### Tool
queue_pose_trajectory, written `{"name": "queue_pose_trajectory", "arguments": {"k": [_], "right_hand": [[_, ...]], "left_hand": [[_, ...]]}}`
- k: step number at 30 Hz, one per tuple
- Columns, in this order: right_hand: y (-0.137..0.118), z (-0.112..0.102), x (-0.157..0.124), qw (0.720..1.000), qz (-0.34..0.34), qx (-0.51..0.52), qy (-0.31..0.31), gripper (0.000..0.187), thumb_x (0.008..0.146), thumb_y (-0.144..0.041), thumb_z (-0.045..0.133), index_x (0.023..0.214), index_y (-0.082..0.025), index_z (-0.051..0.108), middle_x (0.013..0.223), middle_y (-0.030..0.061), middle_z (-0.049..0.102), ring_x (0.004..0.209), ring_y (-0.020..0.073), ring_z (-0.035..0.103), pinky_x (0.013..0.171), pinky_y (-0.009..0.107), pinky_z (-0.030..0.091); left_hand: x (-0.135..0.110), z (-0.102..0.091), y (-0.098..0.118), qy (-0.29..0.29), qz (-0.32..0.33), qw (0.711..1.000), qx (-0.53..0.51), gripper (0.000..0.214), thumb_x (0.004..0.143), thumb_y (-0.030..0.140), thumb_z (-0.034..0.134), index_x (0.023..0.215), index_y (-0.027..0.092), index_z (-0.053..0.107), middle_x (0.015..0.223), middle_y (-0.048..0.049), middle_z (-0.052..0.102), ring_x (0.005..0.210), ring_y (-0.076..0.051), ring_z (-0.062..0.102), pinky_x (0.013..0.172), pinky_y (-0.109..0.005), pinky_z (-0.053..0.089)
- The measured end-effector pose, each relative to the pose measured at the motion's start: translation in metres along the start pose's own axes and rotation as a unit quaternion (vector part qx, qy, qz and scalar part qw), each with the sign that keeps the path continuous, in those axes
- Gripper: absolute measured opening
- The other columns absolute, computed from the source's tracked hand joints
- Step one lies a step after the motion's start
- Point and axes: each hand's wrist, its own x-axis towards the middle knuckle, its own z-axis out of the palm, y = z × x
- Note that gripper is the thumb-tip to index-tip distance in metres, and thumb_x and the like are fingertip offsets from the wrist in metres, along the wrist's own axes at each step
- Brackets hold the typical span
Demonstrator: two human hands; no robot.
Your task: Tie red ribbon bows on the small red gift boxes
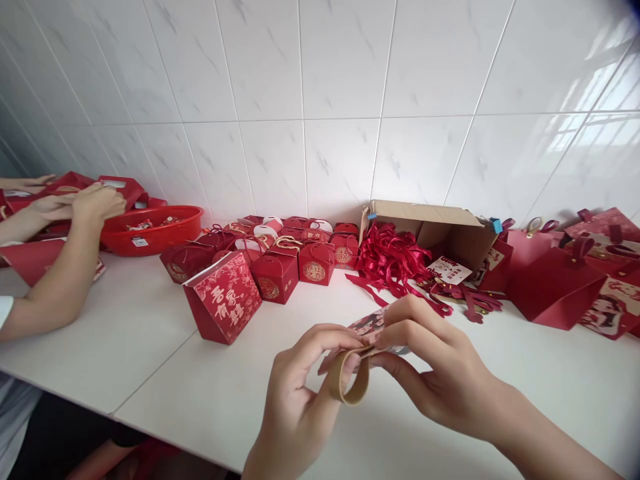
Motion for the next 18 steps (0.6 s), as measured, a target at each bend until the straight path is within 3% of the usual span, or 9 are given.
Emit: {"name": "queue_pose_trajectory", "arguments": {"k": [7,14,18], "right_hand": [[0.0002,0.0022,-0.0006,0.999,0.007,0.032,0.023,0.026,0.084,-0.006,0.054,0.106,-0.02,0.05,0.086,0.007,0.055,0.077,0.0169,0.055,0.06,0.03,0.051],[-0.002,0.0018,-0.0003,0.997,-0.053,0.013,0.057,0.027,0.082,-0.004,0.056,0.103,-0.021,0.054,0.084,0.0063,0.056,0.078,0.0185,0.057,0.065,0.034,0.053],[-0.0026,0.0011,-0.0009,0.997,-0.049,0.024,0.056,0.028,0.08,-0.003,0.057,0.102,-0.02,0.055,0.084,0.0067,0.057,0.078,0.0186,0.057,0.064,0.033,0.052]], "left_hand": [[-0.0039,-0.0036,-0.0032,-0.031,0.025,0.999,-0.021,0.019,0.082,0.013,0.058,0.096,0.022,0.067,0.102,-0.0096,0.067,0.106,-0.026,0.059,0.078,-0.034,0.056],[-0.0039,-0.005,-0.0012,0.0,0.091,0.995,0.048,0.023,0.08,0.01,0.059,0.094,0.026,0.068,0.106,-0.0073,0.067,0.117,-0.027,0.052,0.093,-0.044,0.049],[-0.005,-0.0014,-0.0007,0.012,0.088,0.996,0.012,0.026,0.082,0.009,0.057,0.098,0.028,0.062,0.101,-0.0046,0.07,0.116,-0.026,0.055,0.09,-0.043,0.052]]}}
